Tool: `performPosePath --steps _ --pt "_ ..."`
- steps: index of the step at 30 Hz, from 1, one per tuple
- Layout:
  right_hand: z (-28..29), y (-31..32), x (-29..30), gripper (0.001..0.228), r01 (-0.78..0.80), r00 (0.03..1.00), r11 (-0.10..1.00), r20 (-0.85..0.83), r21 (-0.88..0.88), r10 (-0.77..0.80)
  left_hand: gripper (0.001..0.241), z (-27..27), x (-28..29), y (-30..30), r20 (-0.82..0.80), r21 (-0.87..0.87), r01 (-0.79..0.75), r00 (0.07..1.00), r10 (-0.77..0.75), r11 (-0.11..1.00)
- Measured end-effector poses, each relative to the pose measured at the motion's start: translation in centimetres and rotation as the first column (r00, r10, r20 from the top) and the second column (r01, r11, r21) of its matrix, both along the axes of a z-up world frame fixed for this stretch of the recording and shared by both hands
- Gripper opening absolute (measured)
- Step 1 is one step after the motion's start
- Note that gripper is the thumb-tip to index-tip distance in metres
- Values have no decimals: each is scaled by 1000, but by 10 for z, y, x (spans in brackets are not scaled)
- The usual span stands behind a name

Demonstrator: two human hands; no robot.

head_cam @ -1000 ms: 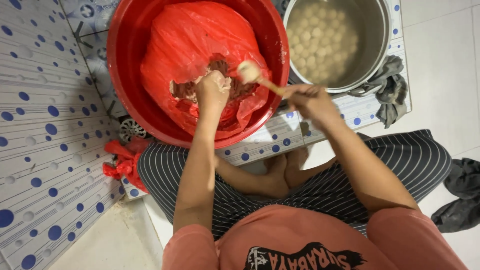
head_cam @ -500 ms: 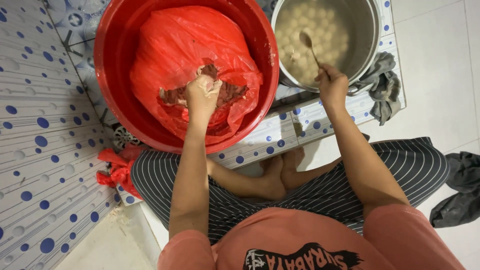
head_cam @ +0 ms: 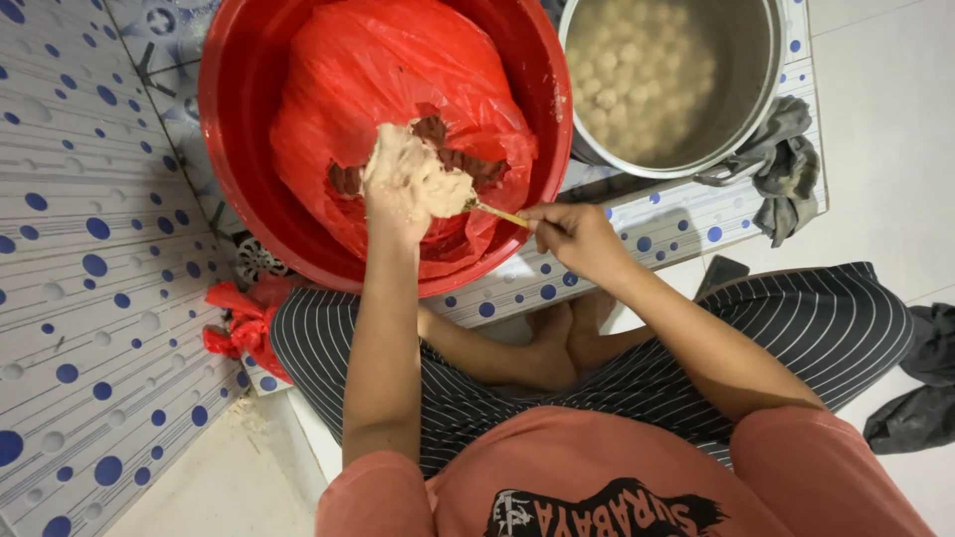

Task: A person sits on the floor, squeezing meat mixture through their hand to form balls and using a spoon to scoop them into a pot of boiling water.

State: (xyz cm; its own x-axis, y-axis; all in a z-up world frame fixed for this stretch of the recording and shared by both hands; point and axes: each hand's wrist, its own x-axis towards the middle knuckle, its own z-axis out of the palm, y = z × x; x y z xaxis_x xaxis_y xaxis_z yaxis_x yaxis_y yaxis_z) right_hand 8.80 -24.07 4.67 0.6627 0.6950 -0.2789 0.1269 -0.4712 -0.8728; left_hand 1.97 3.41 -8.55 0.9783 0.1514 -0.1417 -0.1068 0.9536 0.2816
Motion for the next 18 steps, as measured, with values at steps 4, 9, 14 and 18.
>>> performPosePath --steps 4,9,14,18 --pt "17 6 5 22 32 999 999 -27 13 -32 14 27 6 -46 49 791 -398 798 601 465" --pt "18 3 9 17 88 995 994 39 67 -91 23 70 17 -56 27 921 -240 825 564 308" --pt "40 1 12 23 -22 999 996 -25 -82 20 18 67 8 -50 -316 767 -89 810 495 635" --pt "44 -5 23 27 -29 1000 989 -6 -146 29 27 69 -1 -36 -44 928 -184 811 584 325"
